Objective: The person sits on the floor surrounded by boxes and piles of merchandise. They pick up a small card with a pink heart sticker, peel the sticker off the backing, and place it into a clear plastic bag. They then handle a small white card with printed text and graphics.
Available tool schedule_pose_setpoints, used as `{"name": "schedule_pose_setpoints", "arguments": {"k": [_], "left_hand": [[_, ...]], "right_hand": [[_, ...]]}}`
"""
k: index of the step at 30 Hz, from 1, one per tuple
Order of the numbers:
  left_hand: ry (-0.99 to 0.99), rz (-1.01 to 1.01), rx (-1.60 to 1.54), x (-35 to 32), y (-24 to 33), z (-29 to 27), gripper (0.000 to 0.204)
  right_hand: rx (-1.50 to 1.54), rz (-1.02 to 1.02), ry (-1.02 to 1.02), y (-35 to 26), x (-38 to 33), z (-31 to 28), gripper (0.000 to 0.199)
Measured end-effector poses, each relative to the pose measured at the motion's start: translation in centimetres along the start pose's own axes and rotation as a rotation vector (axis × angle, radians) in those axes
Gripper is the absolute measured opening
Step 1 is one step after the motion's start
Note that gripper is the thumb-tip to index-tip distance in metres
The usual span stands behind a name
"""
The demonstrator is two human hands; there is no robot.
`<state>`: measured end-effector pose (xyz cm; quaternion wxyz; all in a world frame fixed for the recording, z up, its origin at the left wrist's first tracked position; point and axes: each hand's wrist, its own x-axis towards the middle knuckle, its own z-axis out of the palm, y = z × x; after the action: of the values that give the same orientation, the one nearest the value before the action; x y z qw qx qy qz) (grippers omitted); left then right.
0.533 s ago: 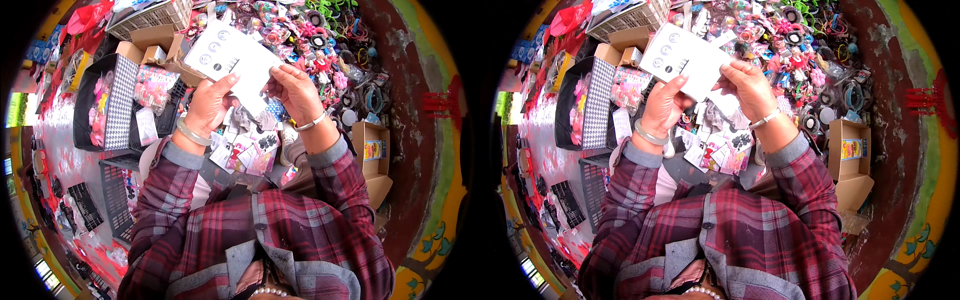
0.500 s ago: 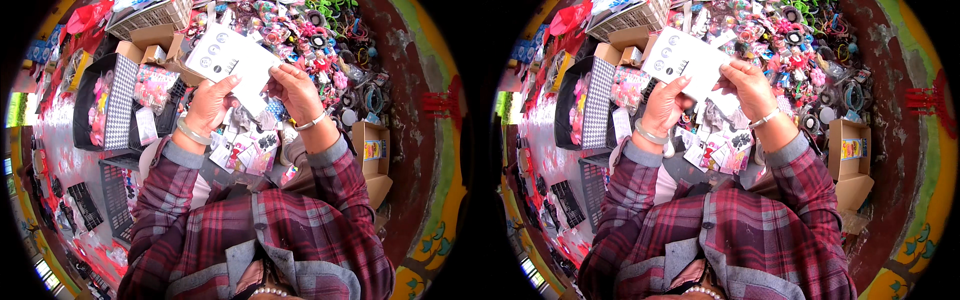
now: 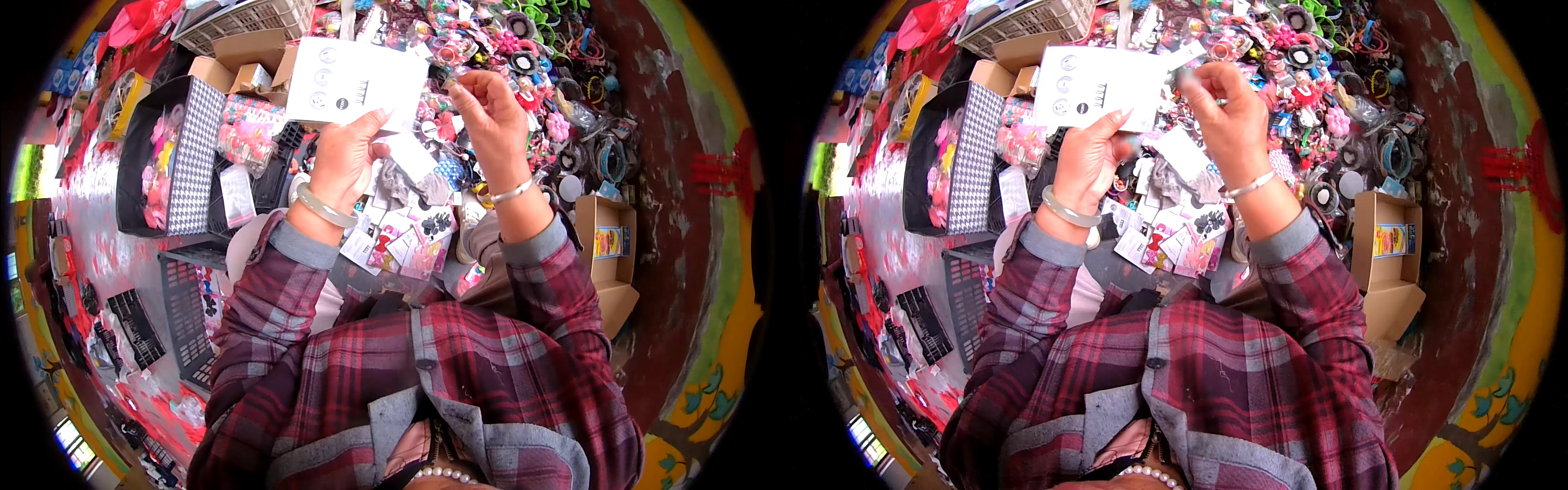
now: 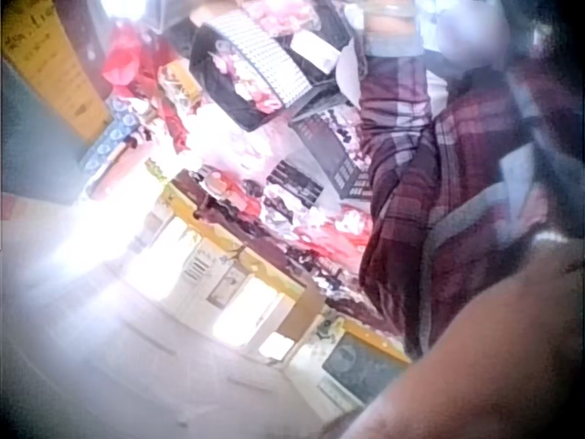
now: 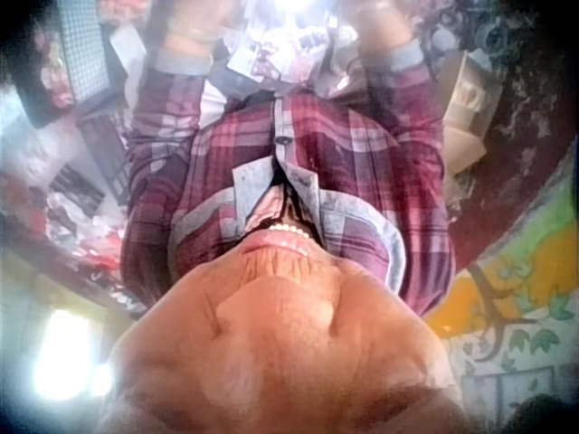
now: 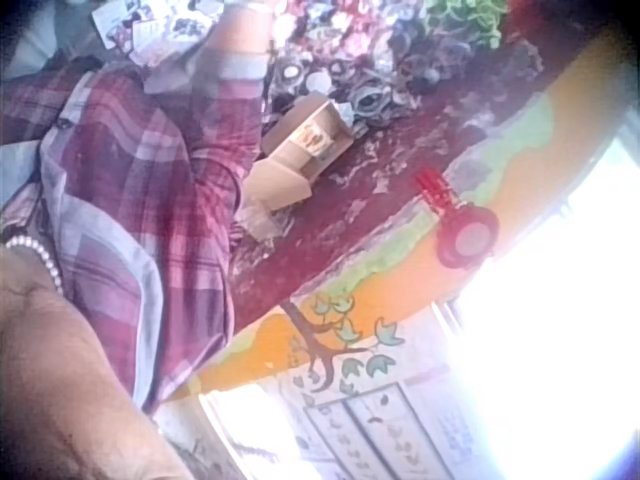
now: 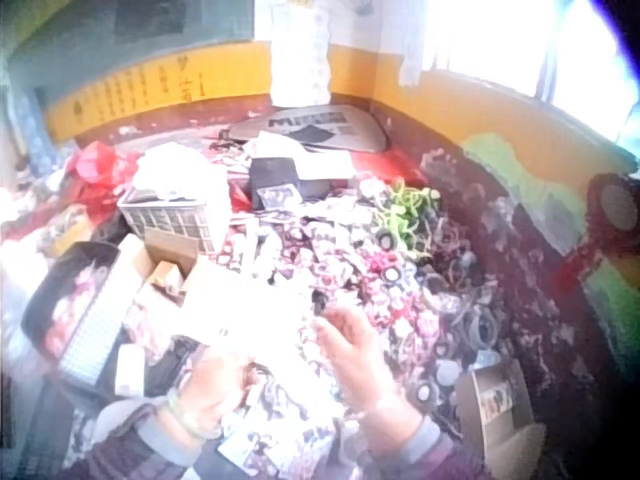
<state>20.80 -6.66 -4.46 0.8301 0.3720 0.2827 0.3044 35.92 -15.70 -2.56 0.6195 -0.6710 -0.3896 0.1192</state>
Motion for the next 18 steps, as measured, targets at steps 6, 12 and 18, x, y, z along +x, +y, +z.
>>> {"name": "schedule_pose_setpoints", "arguments": {"k": [6,12,18], "left_hand": [[0.112,0.2,0.027,0.4,-0.4,0.7,0.025],[0.101,0.275,0.012,0.2,-1.0,1.5,0.027],[0.111,0.249,-0.031,-0.1,-1.1,1.4,0.027]], "right_hand": [[-0.332,-0.188,-0.145,-1.8,-2.6,2.4,0.008],[-0.415,-0.091,-0.183,-1.6,-2.3,3.1,0.013],[-0.491,-0.039,-0.178,-1.7,-2.0,2.8,0.017]]}}
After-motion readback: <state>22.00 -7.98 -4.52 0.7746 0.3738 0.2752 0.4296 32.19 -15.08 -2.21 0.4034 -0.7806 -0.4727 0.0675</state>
